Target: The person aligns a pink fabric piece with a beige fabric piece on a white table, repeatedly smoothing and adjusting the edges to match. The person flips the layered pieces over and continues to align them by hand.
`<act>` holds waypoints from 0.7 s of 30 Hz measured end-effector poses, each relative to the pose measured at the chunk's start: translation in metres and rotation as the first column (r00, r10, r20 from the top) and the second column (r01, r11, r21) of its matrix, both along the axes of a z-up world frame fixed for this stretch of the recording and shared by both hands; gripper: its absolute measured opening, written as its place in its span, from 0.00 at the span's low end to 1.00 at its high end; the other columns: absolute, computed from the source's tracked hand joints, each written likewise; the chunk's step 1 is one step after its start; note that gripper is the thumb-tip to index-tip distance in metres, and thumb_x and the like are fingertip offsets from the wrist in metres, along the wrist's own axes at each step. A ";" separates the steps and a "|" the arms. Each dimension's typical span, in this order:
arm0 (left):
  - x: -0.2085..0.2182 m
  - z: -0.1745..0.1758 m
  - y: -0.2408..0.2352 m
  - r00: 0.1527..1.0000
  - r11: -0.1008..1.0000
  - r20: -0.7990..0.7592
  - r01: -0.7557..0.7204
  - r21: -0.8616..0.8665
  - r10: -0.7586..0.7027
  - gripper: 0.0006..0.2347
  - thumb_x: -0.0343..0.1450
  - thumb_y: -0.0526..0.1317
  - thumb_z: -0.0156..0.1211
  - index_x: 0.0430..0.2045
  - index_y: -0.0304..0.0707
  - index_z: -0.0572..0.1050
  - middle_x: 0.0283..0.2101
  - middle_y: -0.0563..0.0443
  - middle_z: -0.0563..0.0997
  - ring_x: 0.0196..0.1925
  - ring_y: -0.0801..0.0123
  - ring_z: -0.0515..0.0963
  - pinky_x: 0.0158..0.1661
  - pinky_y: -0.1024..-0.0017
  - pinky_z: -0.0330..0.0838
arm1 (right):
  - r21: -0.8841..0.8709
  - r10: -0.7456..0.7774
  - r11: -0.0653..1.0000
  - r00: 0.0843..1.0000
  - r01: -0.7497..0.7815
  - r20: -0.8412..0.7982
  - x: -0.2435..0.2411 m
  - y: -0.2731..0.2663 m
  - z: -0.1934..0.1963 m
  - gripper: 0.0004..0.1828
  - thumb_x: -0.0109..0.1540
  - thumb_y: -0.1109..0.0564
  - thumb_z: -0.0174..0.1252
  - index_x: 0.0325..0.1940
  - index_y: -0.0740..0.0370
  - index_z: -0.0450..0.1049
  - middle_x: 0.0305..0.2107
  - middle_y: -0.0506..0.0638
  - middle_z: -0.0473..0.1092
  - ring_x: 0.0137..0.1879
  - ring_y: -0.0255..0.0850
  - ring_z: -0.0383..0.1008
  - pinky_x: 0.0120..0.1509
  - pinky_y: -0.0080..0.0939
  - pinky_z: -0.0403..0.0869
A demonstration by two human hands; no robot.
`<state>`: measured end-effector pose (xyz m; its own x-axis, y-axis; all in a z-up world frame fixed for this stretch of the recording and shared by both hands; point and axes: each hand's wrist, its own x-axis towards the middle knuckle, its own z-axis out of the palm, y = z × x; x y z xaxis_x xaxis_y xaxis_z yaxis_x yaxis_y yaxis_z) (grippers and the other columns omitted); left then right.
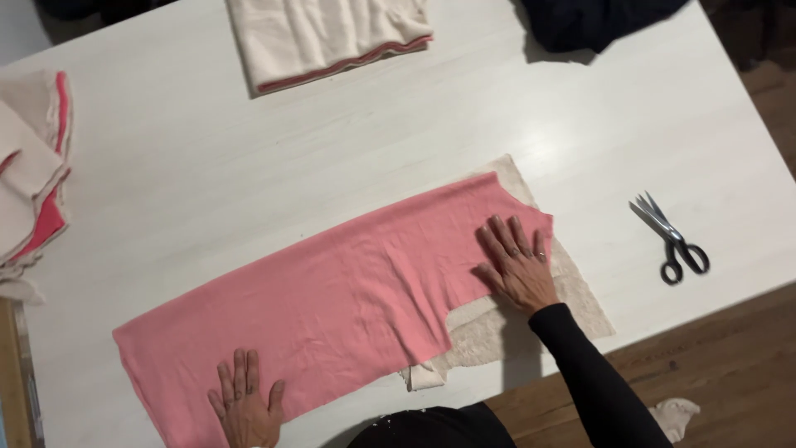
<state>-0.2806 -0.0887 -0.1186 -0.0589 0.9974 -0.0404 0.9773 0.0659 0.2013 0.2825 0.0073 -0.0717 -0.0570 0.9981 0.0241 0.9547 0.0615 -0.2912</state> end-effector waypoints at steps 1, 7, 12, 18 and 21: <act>-0.004 0.005 0.004 0.999 0.999 -0.041 -0.001 -0.044 -0.001 0.36 0.68 0.60 0.49 0.73 0.52 0.53 0.78 0.54 0.50 0.79 0.48 0.45 0.68 0.34 0.37 | 0.012 0.026 1.000 0.998 -0.027 0.054 0.001 0.003 0.000 0.41 0.67 0.30 0.40 0.80 0.46 0.48 0.78 0.46 0.42 0.83 0.48 0.34 0.81 0.66 0.33; -0.012 0.036 0.013 0.998 0.998 -0.016 0.057 -0.023 -0.057 0.37 0.66 0.64 0.46 0.72 0.57 0.52 0.77 0.59 0.49 0.78 0.53 0.44 0.68 0.35 0.38 | 0.012 0.073 0.997 0.995 -0.074 0.068 0.013 0.013 -0.003 0.45 0.63 0.24 0.41 0.79 0.44 0.49 0.78 0.46 0.42 0.83 0.49 0.34 0.80 0.68 0.30; 0.017 0.043 0.019 0.998 1.000 -0.059 0.017 -0.004 -0.018 0.36 0.67 0.62 0.48 0.72 0.55 0.53 0.78 0.57 0.50 0.79 0.52 0.45 0.68 0.34 0.39 | 0.004 0.061 0.998 0.998 -0.061 0.036 -0.001 0.016 -0.009 0.45 0.63 0.25 0.41 0.81 0.42 0.45 0.79 0.44 0.38 0.84 0.46 0.30 0.80 0.69 0.27; 0.158 0.076 0.069 0.983 0.893 -0.003 0.167 -0.419 -0.186 0.29 0.76 0.56 0.41 0.74 0.59 0.47 0.78 0.61 0.45 0.78 0.58 0.43 0.71 0.47 0.40 | 0.128 0.306 0.941 0.950 -0.313 0.066 -0.138 0.021 0.007 0.43 0.67 0.28 0.38 0.82 0.40 0.37 0.79 0.47 0.27 0.84 0.43 0.22 0.80 0.66 0.20; 0.181 0.035 0.090 0.946 0.950 -0.139 0.304 0.074 -0.292 0.29 0.75 0.56 0.40 0.73 0.55 0.48 0.77 0.62 0.48 0.79 0.64 0.44 0.71 0.47 0.40 | -0.053 0.398 0.915 0.917 -0.400 -0.031 -0.194 0.034 0.002 0.45 0.69 0.27 0.37 0.83 0.49 0.40 0.80 0.49 0.33 0.84 0.43 0.26 0.81 0.63 0.24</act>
